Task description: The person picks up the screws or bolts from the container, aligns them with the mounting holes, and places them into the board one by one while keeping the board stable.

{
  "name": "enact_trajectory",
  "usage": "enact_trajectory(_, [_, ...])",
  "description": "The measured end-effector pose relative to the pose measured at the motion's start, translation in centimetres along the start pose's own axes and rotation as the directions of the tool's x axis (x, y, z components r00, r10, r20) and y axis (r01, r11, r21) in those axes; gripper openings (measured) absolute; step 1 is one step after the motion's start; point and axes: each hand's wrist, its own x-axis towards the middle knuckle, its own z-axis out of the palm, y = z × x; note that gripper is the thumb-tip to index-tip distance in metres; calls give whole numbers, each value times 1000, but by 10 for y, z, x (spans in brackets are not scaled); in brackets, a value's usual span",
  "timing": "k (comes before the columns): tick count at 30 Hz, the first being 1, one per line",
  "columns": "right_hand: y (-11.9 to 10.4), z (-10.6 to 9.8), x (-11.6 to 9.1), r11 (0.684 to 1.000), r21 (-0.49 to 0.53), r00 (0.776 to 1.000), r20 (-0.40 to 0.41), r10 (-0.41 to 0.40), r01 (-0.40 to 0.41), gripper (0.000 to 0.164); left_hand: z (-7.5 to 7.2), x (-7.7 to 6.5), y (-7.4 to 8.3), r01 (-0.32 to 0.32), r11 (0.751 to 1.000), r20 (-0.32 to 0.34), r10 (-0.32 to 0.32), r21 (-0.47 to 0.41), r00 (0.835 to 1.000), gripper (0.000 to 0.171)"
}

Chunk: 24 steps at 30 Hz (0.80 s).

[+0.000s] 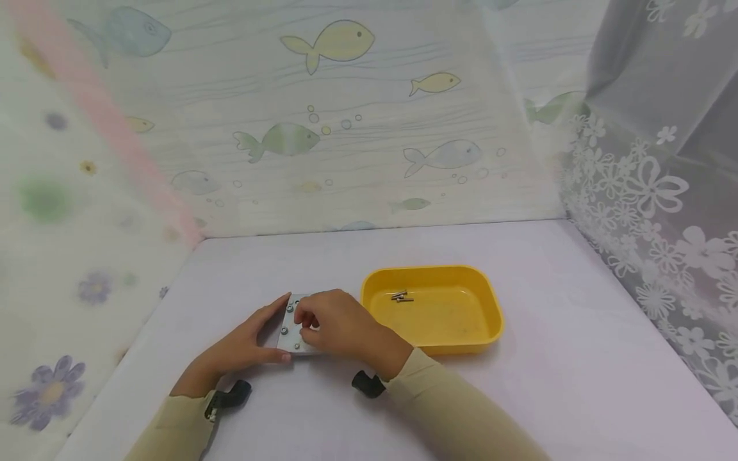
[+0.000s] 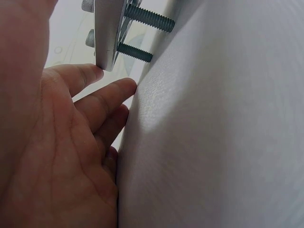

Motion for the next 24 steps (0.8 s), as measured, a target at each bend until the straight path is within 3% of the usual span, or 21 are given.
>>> enact_trajectory(14, [19, -38, -6, 998, -48, 999, 8, 33, -33, 11, 3, 2, 0, -1, 1000, -10, 1, 22, 1000, 122])
enact_trajectory(24, [41, -62, -14, 997, -59, 998, -36, 46, -48, 7, 3, 3, -1, -4, 999, -13, 4, 37, 1000, 123])
